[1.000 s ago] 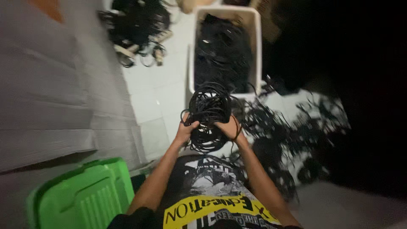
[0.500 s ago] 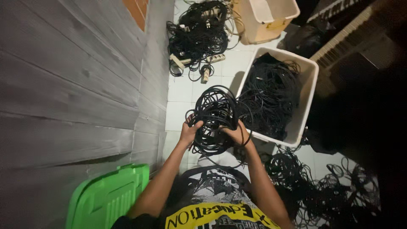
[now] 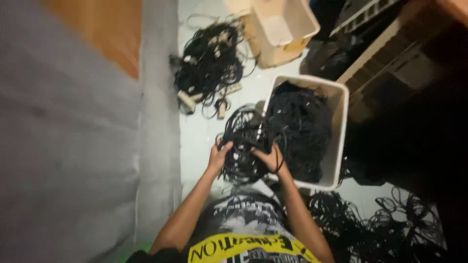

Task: The person picks up tangled black cables from the floor and a bin, coiling them into loops by hand and placing them into the bin.

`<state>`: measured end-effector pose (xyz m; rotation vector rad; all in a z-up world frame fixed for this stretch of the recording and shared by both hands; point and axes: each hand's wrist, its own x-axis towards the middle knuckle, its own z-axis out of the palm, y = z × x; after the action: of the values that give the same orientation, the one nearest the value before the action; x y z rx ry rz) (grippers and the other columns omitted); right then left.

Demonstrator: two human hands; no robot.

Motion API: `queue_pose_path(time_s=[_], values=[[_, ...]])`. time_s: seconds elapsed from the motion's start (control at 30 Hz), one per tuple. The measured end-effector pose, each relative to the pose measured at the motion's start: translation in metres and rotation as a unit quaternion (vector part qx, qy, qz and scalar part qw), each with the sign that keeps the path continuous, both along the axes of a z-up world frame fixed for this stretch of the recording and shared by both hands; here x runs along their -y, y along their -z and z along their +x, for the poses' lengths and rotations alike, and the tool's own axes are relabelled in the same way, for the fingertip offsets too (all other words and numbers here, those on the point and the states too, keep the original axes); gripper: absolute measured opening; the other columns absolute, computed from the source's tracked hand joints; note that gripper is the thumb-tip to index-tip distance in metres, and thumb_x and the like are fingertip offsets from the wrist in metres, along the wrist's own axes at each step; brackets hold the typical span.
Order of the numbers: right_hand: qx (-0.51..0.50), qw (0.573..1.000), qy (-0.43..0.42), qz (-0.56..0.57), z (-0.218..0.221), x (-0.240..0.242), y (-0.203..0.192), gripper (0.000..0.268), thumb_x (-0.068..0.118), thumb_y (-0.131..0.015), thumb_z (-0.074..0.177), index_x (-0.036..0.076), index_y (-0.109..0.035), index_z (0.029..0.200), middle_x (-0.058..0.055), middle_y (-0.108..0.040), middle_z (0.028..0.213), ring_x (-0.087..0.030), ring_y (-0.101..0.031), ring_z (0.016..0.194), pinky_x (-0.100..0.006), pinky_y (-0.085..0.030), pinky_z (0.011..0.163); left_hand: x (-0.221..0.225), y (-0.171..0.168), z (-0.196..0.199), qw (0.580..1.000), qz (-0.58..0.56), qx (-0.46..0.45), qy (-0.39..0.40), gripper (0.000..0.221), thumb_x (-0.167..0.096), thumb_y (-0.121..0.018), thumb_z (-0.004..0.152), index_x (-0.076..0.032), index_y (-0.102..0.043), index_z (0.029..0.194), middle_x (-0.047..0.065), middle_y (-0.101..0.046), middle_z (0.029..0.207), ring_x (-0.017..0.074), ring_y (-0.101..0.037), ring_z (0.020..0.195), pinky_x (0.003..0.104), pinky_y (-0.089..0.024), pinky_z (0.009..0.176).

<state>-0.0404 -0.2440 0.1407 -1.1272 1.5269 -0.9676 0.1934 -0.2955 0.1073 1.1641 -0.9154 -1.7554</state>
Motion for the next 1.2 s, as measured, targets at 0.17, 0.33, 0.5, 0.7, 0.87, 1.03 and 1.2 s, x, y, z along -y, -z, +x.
queue_pose_path(time_s=[0.17,0.33,0.5,0.7,0.87,1.03,1.2], values=[[-0.003,0.989,0.090,0.114,-0.037,0.018,0.021,0.070,0.029,-0.088,0.074,-0.001,-0.058,0.130,-0.015,-0.071,0.123,-0.024,-0.068,0.110,-0.037,-0.053,0.094,0.035,0.023,-0.042,0.998,0.024,0.031,0.053,0.040,-0.027,-0.072,0.094,-0.001,-0.067,0.124,0.004,-0.072,0.109,0.0143,-0.065,0.097,0.030,-0.052,0.088],[-0.017,0.975,0.155,0.160,-0.082,0.022,0.067,0.072,0.030,-0.089,0.073,-0.002,-0.058,0.130,-0.016,-0.071,0.123,-0.024,-0.068,0.110,-0.037,-0.054,0.095,0.070,0.042,-0.096,0.988,0.076,0.052,0.122,0.043,-0.026,-0.071,0.093,-0.002,-0.065,0.128,0.005,-0.073,0.114,0.0140,-0.067,0.103,0.029,-0.053,0.092],[0.050,0.959,0.222,0.168,-0.106,0.021,0.104,0.066,0.030,-0.087,0.074,-0.003,-0.064,0.126,-0.017,-0.075,0.119,-0.025,-0.071,0.109,-0.037,-0.055,0.095,0.105,0.070,-0.149,0.967,0.127,0.097,0.197,0.043,-0.029,-0.068,0.096,0.000,-0.067,0.128,0.007,-0.074,0.114,0.0169,-0.067,0.101,0.030,-0.054,0.090],[0.001,0.921,0.299,0.250,-0.128,0.049,0.156,0.074,0.031,-0.089,0.073,-0.004,-0.058,0.131,-0.020,-0.069,0.126,-0.029,-0.066,0.116,-0.039,-0.052,0.098,0.138,0.167,-0.187,0.941,0.224,0.144,0.208,0.048,-0.024,-0.072,0.093,-0.008,-0.053,0.135,0.005,-0.069,0.120,0.0153,-0.069,0.106,0.031,-0.056,0.093],[-0.090,0.923,0.278,0.251,-0.141,0.045,0.229,0.080,0.032,-0.087,0.077,-0.004,-0.053,0.139,-0.026,-0.060,0.135,-0.040,-0.059,0.124,-0.045,-0.047,0.100,0.158,0.281,-0.192,0.912,-0.183,0.122,0.346,0.028,-0.017,-0.062,0.109,-0.005,-0.060,0.134,0.009,-0.067,0.126,0.0210,-0.065,0.115,0.033,-0.054,0.103],[-0.075,0.918,0.298,0.250,-0.156,-0.004,0.329,0.080,0.026,-0.083,0.085,-0.004,-0.045,0.148,-0.028,-0.051,0.142,-0.040,-0.051,0.125,-0.046,-0.043,0.099,0.159,0.359,-0.209,0.922,0.092,0.132,0.353,0.049,-0.018,-0.069,0.100,0.005,-0.057,0.142,0.023,-0.070,0.133,0.0315,-0.064,0.118,0.041,-0.052,0.103],[0.115,0.813,0.475,0.315,-0.173,-0.032,0.385,0.055,0.031,-0.071,0.098,0.000,-0.061,0.143,-0.022,-0.064,0.131,-0.027,-0.059,0.110,-0.041,-0.048,0.094,0.176,0.344,-0.243,0.873,-0.052,0.293,0.386,0.080,-0.022,-0.084,0.081,-0.005,-0.046,0.149,0.023,-0.061,0.141,0.0344,-0.061,0.131,0.040,-0.047,0.110]])
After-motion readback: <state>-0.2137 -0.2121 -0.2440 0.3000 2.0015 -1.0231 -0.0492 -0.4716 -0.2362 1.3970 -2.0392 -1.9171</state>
